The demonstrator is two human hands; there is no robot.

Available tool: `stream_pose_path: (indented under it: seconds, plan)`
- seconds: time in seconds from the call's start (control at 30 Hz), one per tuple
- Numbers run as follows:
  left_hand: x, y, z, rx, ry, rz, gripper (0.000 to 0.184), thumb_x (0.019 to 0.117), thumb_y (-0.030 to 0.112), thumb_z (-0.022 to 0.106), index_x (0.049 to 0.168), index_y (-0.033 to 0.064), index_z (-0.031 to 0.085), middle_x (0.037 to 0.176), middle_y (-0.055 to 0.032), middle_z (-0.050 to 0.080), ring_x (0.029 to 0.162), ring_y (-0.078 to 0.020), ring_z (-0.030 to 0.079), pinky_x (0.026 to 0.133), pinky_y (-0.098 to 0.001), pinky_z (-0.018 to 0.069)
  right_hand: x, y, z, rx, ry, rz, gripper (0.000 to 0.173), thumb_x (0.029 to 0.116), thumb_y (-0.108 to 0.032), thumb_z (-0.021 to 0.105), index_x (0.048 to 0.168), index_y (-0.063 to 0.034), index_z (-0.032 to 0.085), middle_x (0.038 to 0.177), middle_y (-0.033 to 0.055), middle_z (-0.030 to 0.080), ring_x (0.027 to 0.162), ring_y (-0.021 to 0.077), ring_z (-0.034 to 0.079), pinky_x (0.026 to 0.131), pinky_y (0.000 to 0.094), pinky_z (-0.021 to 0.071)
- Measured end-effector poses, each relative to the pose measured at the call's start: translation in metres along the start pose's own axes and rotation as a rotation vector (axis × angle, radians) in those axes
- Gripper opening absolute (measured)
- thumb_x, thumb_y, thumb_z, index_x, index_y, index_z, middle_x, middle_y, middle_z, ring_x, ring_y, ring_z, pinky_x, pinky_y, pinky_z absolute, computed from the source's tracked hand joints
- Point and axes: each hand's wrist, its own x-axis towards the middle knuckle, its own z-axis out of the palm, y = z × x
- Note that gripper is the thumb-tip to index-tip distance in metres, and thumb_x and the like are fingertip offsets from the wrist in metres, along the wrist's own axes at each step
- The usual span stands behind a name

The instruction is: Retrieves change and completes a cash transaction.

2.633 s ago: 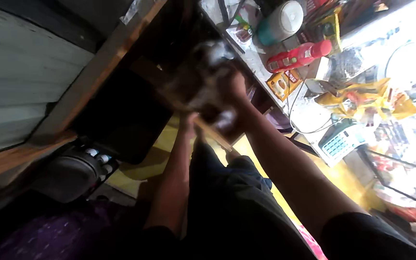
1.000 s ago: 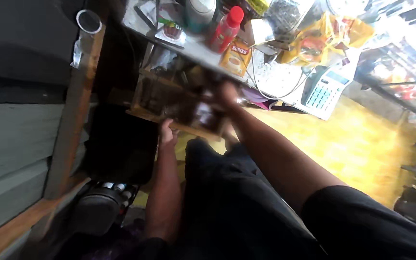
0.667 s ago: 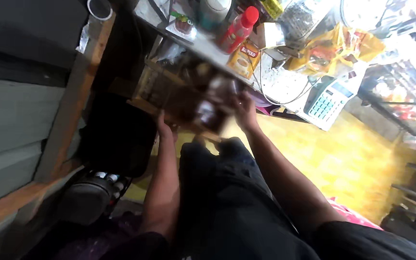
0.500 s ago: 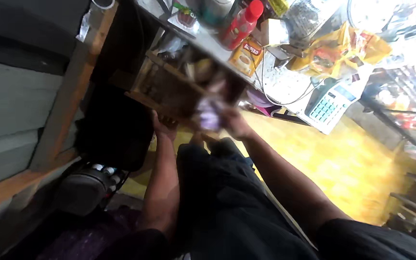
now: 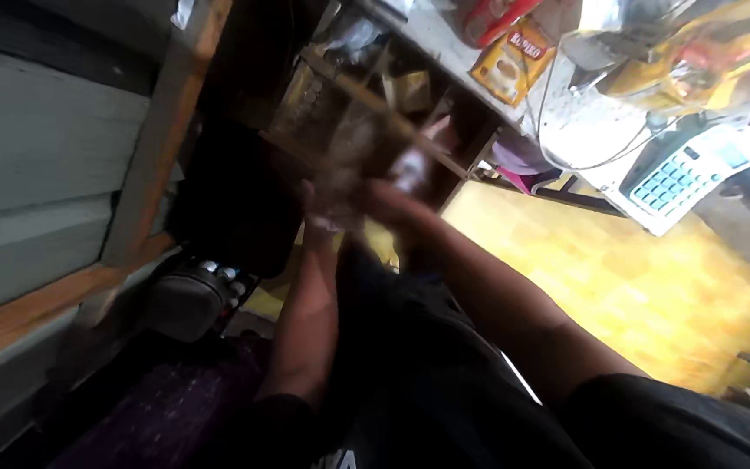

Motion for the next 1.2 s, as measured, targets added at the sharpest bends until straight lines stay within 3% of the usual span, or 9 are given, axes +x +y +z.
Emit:
stream_pose_path:
  seconds: [0.07,0.2,0.3,0.4,0.57,0.7,0.8,0.97,1.2]
  plan:
    - [-0.001,0.006,0.001,0.036,-0.018,-0.047,0.082,0.0714,0.079,0.07,0.125,0.0172,0.068,0.11,-0.0026,0.075,0.097,-0.0139,0.072,0.084,-0.0341,0.0617,-0.001,-0.003,0.006,0.078,-0.033,0.128,0.04,0.1104,-0.031,0.046,0.134,-0.0022,0.061,0.119,0.0213,0.069,0.108,0.0319,0.068,0.097,0.0557,0.0535]
    - [0.003,0.008,-0.011,0.344,0.092,0.028,0.045,0.0972,0.041,0.063,0.127,0.0068,0.059,0.111,0.0,0.072,0.103,-0.0078,0.067,0.094,-0.0305,0.0568,-0.004,-0.004,0.021,0.134,-0.007,0.341,0.047,0.1083,-0.043,0.047,0.1,-0.0027,0.07,0.082,0.0107,0.065,0.069,0.0204,0.06,0.064,0.0446,0.0511]
    - [0.008,0.009,-0.026,0.415,0.102,-0.041,0.028,0.1054,0.013,0.044,0.126,0.0004,0.057,0.111,-0.0007,0.069,0.102,-0.0054,0.065,0.094,-0.0279,0.0552,-0.015,-0.019,0.019,0.295,-0.054,0.351,0.052,0.1126,-0.042,0.035,0.118,-0.0008,0.066,0.093,0.0109,0.065,0.075,0.0164,0.059,0.068,0.0372,0.0508]
    - [0.003,0.01,-0.002,0.38,0.204,-0.093,0.03,0.109,0.021,0.041,0.128,0.0029,0.056,0.111,-0.0047,0.069,0.1,-0.0114,0.068,0.092,-0.0326,0.0574,-0.031,0.001,0.039,0.342,-0.003,0.174,0.031,0.1077,-0.027,0.054,0.109,-0.0003,0.068,0.083,0.0055,0.064,0.067,0.0091,0.058,0.063,0.0284,0.0526]
    - [0.008,0.003,-0.002,0.372,0.214,-0.056,0.033,0.1058,0.029,0.045,0.126,0.0068,0.058,0.109,-0.0061,0.069,0.1,-0.0159,0.068,0.09,-0.0406,0.0582,-0.078,0.025,0.014,-0.041,-0.011,0.136,0.022,0.1026,-0.021,0.063,0.11,-0.0022,0.07,0.097,0.0145,0.071,0.09,0.0268,0.07,0.085,0.0532,0.0571]
    - [0.009,0.0,0.002,0.228,0.181,-0.028,0.033,0.0996,0.032,0.058,0.122,0.0074,0.059,0.11,-0.0078,0.069,0.103,-0.0205,0.067,0.093,-0.0444,0.0576,-0.092,0.041,-0.06,-0.265,0.607,0.299,0.046,0.0927,-0.033,0.074,0.129,-0.0066,0.067,0.125,0.0202,0.067,0.116,0.0368,0.065,0.099,0.0597,0.053]
    - [0.008,0.0,0.007,0.221,0.224,-0.029,0.031,0.1068,0.022,0.042,0.131,0.0061,0.053,0.121,-0.0093,0.066,0.113,-0.0209,0.064,0.101,-0.0445,0.0532,-0.068,0.073,-0.096,-0.496,0.629,0.364,0.068,0.092,-0.052,0.067,0.145,-0.0108,0.057,0.149,0.0228,0.049,0.141,0.0448,0.042,0.112,0.0662,0.0352]
    - [0.009,-0.001,0.01,0.228,0.253,0.004,0.03,0.1079,0.027,0.045,0.127,0.0064,0.056,0.116,-0.0081,0.068,0.11,-0.0186,0.065,0.099,-0.0421,0.0544,-0.059,0.085,-0.086,-0.433,0.696,0.171,0.031,0.0974,-0.034,0.065,0.118,-0.0133,0.076,0.129,0.0124,0.067,0.13,0.0353,0.055,0.107,0.0647,0.0375]
    - [0.01,-0.006,0.011,0.244,0.236,0.038,0.037,0.109,0.03,0.045,0.135,0.0053,0.052,0.121,-0.0092,0.066,0.113,-0.0196,0.065,0.1,-0.0416,0.0543,-0.081,0.079,-0.096,-0.329,0.811,0.191,0.025,0.0971,-0.017,0.06,0.111,0.0017,0.07,0.117,0.0215,0.069,0.118,0.0387,0.063,0.104,0.0616,0.0439]
